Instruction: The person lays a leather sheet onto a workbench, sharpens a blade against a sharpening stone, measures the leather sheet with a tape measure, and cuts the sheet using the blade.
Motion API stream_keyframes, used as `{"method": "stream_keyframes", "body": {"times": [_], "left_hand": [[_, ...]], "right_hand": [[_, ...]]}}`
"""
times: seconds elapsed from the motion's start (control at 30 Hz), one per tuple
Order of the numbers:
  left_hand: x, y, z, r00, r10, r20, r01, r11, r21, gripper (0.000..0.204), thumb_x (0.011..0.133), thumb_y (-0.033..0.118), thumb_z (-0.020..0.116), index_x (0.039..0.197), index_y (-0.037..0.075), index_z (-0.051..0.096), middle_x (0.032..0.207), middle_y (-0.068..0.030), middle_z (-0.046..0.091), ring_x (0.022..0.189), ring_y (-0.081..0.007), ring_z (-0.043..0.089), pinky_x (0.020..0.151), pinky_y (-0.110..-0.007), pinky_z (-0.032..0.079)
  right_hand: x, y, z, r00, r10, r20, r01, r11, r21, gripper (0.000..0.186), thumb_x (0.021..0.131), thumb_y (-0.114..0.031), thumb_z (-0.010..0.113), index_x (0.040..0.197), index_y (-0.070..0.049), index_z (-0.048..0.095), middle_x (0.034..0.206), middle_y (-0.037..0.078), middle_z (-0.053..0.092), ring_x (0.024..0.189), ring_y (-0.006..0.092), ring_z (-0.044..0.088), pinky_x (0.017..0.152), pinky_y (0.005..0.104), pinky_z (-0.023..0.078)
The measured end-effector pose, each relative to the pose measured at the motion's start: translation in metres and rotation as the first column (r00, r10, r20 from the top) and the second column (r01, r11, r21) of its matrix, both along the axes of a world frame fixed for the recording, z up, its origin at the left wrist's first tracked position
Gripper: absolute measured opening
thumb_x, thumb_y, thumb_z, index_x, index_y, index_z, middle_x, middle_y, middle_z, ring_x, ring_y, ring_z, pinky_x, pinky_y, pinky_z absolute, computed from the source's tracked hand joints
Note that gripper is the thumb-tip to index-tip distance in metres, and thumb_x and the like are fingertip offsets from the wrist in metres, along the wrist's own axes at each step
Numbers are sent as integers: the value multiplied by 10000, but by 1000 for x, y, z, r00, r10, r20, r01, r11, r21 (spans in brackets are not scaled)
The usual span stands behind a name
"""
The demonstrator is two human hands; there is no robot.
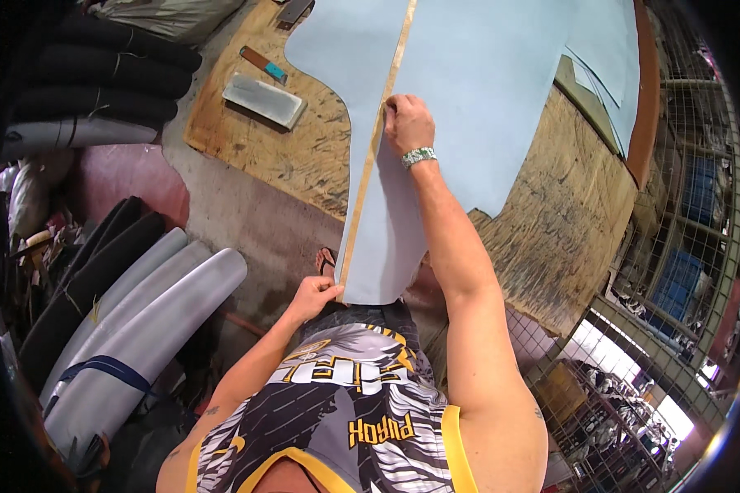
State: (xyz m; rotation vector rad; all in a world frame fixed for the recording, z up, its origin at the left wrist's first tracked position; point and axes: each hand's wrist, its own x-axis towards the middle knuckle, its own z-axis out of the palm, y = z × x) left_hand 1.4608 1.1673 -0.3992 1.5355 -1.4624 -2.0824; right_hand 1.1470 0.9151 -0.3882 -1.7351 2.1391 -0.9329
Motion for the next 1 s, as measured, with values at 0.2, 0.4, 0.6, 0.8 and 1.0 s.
{"method": "stream_keyframes", "body": {"times": [0.2, 0.4, 0.6, 0.8, 1.0], "left_hand": [[-2, -6, -6, 997, -13, 82, 15, 1000, -22, 342, 930, 234, 721, 792, -62, 618, 601, -61, 451, 622, -101, 434, 561, -345, 400], [-5, -8, -9, 982, -71, 174, 70, 997, 9, 352, 912, 276, 730, 800, -51, 663, 663, -173, 594, 624, -174, 538, 628, -384, 473], [-10, -12, -1, 971, -61, 231, 40, 995, 92, 298, 927, 241, 720, 867, -51, 711, 694, -169, 657, 629, -173, 597, 647, -365, 495], [-17, -19, 0, 958, -32, 285, -36, 972, 231, 298, 924, 251, 718, 882, -43, 718, 770, -193, 695, 672, -250, 659, 680, -380, 509], [-24, -27, -9, 919, -112, 378, -40, 927, 373, 327, 958, 293, 692, 932, -31, 722, 730, -112, 696, 692, -165, 620, 667, -344, 499]], "right_hand": [[-31, -69, 1, 999, -20, -32, 18, 998, -57, 112, 914, -173, 668, 947, -80, 721, 976, 92, 714, 982, 306, 660, 845, 428, 549], [-68, -145, 4, 998, -53, -31, 50, 994, -99, 126, 923, -174, 662, 939, -57, 707, 1004, 104, 709, 982, 308, 660, 858, 429, 543], [-108, -236, 3, 991, -130, -22, 129, 990, -56, 121, 923, -181, 668, 948, -72, 713, 1001, 102, 708, 991, 313, 662, 872, 433, 539], [-154, -342, 8, 981, -153, -119, 142, 986, -92, 140, 934, -191, 654, 973, -79, 728, 1027, 104, 710, 1003, 302, 670, 880, 441, 550], [-193, -432, 4, 962, -250, -111, 252, 968, 1, 152, 944, -197, 649, 1018, -99, 739, 1059, 107, 712, 1027, 301, 681, 892, 445, 561]]}}
